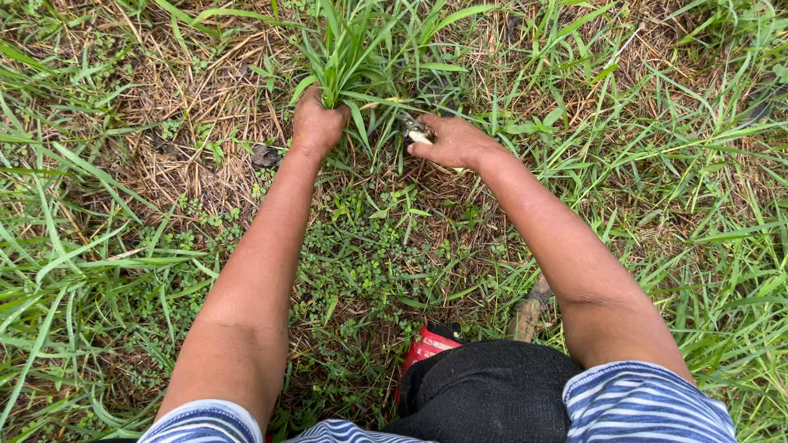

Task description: The person kneels on the ground and uses shears to cut clumps of grass and weeds. They gather the vegetation with one hand and trim it with the other, repeating the process across the area.

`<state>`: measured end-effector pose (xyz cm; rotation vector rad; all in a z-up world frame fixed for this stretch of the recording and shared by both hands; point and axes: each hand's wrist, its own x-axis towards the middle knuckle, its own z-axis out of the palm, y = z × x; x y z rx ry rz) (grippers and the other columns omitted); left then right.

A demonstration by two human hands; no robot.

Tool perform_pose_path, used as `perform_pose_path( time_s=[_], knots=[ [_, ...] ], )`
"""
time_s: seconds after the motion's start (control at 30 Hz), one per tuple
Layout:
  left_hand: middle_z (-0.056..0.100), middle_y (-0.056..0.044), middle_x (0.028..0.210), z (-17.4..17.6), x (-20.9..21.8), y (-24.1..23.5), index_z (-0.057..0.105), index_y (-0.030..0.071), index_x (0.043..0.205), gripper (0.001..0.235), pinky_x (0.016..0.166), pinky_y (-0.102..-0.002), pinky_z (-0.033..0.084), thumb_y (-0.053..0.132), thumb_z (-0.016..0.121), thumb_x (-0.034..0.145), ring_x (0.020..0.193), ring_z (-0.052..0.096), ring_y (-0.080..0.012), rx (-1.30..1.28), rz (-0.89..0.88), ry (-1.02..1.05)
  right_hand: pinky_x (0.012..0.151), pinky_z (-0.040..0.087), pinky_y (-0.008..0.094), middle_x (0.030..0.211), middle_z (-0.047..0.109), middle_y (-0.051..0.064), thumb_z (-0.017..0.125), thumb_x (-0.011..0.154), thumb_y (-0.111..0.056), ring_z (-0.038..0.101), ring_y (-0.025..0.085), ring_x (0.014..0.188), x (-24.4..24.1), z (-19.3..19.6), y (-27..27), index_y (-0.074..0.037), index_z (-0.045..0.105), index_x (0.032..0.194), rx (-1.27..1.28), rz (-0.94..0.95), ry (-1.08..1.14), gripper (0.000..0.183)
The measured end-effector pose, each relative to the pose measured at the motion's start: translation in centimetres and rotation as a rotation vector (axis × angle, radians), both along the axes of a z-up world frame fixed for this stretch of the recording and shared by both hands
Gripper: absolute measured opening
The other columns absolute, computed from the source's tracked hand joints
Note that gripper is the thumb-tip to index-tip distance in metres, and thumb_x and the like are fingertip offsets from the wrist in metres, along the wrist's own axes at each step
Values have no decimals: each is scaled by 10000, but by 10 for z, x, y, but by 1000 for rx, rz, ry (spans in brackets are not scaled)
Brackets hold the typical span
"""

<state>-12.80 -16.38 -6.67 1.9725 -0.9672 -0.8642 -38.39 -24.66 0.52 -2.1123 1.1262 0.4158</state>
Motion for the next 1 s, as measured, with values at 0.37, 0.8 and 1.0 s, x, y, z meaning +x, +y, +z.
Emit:
perform_pose_path(
  time_s=[0.37, 0.8, 1.0],
  knots=[
    [706, -177, 1186, 1, 22, 7, 629, 25, 1246, 470, 1050, -389, 484, 111, 760, 803, 1124, 678, -295, 59, 30, -22, 1093, 453, 459, 1329, 637, 250, 624, 853, -509, 618, 383, 1229, 39, -2, -10, -132, 444, 1536, -1, 60, 72, 800],
    [716, -163, 1213, -13, 38, 15, 611, 13, 1286, 442, 1063, -381, 493, 105, 688, 860, 1136, 691, -270, 59, 94, 82, 1092, 415, 513, 1379, 561, 226, 700, 820, -449, 569, 391, 1264, 28, 9, 2, -162, 479, 1488, -137, 191, 35, 760],
    [708, -166, 1222, 11, 27, 6, 618, 24, 1295, 442, 1075, -391, 499, 135, 705, 876, 1137, 694, -268, 142, 73, 59, 1032, 427, 553, 1318, 578, 215, 721, 794, -458, 579, 405, 1218, 59, 11, 12, -147, 493, 1462, -318, 369, 74, 771]
  ],
)
